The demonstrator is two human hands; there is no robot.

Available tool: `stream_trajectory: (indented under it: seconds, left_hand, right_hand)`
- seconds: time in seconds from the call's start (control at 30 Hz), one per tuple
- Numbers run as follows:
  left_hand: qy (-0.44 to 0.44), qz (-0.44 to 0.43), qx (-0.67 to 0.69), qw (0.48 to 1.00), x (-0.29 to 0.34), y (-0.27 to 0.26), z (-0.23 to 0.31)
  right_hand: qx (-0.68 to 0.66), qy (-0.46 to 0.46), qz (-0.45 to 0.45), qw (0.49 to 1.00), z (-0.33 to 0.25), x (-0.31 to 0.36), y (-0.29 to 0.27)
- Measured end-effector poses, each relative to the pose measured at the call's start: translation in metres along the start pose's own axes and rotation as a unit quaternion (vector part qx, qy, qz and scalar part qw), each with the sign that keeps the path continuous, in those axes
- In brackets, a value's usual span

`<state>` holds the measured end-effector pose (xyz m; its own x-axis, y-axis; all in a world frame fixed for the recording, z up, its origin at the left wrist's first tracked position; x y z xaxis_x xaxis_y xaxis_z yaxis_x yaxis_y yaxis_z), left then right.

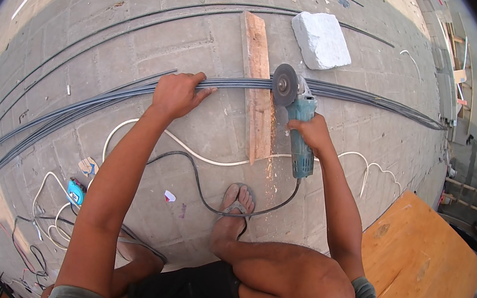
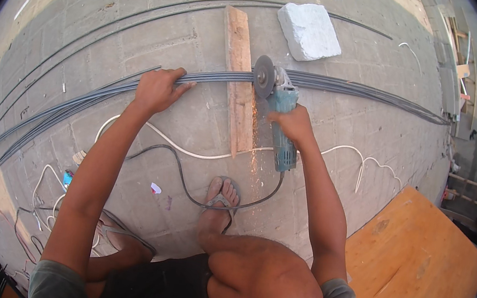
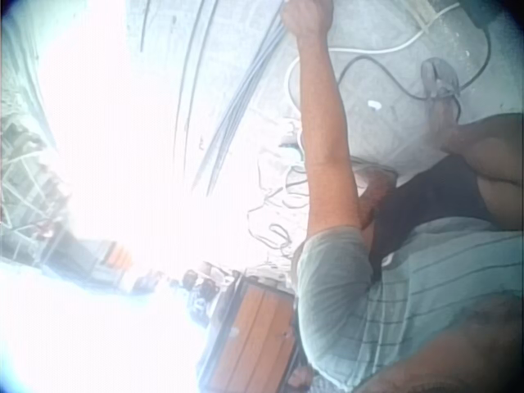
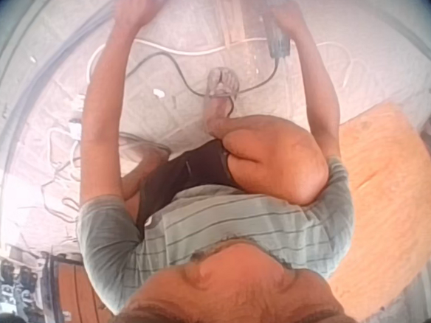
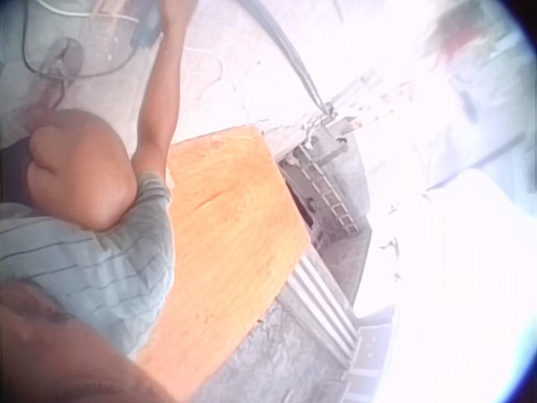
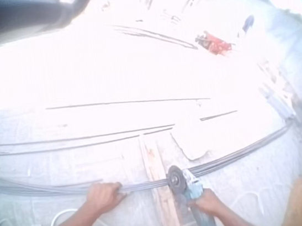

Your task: The person cuts through a bundle of thin metal bars using an angle grinder on a construction site.

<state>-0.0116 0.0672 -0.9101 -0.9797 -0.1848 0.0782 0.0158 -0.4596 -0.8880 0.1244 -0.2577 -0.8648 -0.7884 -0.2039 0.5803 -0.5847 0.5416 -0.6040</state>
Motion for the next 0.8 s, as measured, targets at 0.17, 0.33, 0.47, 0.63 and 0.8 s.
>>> stream_trajectory:
  seconds: [0.17,0.33,0.47,0.63,0.8]
  left_hand:
    - [0.003,-0.01,-0.016,1.0,0.001,0.0,-0.001]
    - [0.007,-0.003,-0.014,1.0,0.0,-0.001,0.0]
    - [0.005,-0.012,-0.012,1.0,0.0,-0.002,0.001]
    - [0.005,-0.013,-0.02,1.0,0.0,-0.001,0.0]
    - [0.003,-0.01,-0.017,1.0,0.0,0.0,-0.001]
  right_hand:
    - [0.003,-0.005,-0.004,1.0,-0.009,-0.004,0.001]
    - [0.007,0.003,-0.004,1.0,-0.013,-0.01,0.001]
    - [-0.001,0.009,-0.003,1.0,-0.014,-0.009,-0.001]
    - [0.017,0.02,-0.003,1.0,-0.013,0.002,-0.002]
    - [0.017,0.023,-0.004,1.0,-0.005,0.008,-0.001]
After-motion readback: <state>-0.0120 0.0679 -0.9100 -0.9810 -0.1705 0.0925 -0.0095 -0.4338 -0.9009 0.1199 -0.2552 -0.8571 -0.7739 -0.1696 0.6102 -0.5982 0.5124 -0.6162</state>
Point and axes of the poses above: each hand's wrist, its own x-axis away from the middle knuckle, its own y-axis out of the palm, z = x × y, the point moved 4 cm from there along -x, towards the middle knuckle, and after that the axes turned 2 degrees about -z, right-handed, at the moved point
